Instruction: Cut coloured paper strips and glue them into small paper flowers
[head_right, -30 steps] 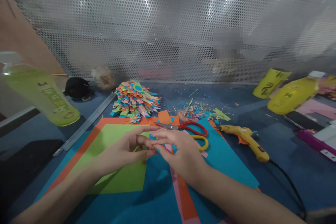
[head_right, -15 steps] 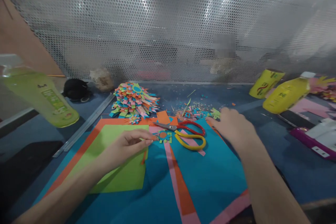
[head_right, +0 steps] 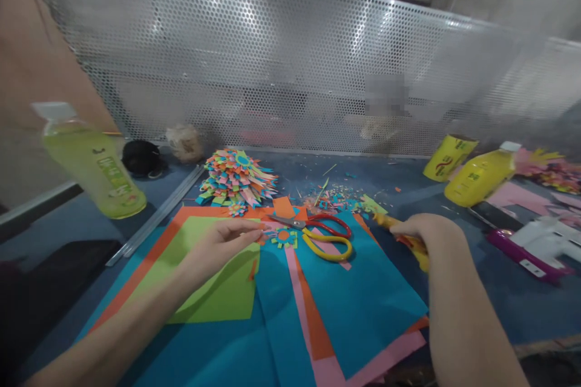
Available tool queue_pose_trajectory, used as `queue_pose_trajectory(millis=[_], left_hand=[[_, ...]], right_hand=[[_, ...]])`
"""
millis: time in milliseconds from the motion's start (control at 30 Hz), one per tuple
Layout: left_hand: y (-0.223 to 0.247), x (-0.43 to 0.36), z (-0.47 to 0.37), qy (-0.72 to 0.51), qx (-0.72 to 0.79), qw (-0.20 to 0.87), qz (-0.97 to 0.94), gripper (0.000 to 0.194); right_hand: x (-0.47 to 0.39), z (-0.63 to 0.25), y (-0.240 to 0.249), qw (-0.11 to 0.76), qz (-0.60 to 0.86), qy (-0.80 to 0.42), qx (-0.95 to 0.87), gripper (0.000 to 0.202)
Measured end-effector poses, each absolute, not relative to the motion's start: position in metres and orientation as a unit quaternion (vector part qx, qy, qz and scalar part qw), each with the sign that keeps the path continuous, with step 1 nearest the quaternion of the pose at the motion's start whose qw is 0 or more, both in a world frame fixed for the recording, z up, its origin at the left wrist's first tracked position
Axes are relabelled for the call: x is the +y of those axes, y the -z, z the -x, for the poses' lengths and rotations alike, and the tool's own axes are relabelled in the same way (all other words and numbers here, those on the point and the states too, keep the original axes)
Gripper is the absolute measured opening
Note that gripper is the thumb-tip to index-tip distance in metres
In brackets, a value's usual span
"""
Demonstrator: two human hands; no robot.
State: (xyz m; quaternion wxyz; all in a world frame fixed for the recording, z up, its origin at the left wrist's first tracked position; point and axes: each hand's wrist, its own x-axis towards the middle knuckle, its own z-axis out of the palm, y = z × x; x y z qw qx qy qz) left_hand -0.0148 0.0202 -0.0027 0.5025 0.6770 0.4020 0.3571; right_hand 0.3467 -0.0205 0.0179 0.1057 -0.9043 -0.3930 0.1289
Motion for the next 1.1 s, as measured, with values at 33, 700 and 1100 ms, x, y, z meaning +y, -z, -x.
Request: queue_pose_trajectory(millis=[33, 700, 1100], left_hand=[[0.003, 0.020, 0.015, -0.364, 0.407, 0.493, -0.677, 0.023], [-0.002, 0.024, 0.024, -0.480, 0.438, 0.550, -0.525, 0.015], [0.003, 0.022, 0.019, -0.437, 0.463, 0.605, -0.478, 0.020]], right_hand=[[-0.023, -0.346, -0.022, 0.104, 0.907, -0.154, -0.379, 0.025], [-0.050, -0.196, -0.028, 0.459, 0.712, 0.113, -0.520, 0.042], [-0.050, -0.181, -0.014, 0.403, 0.671, 0.157, -0.602, 0.028]])
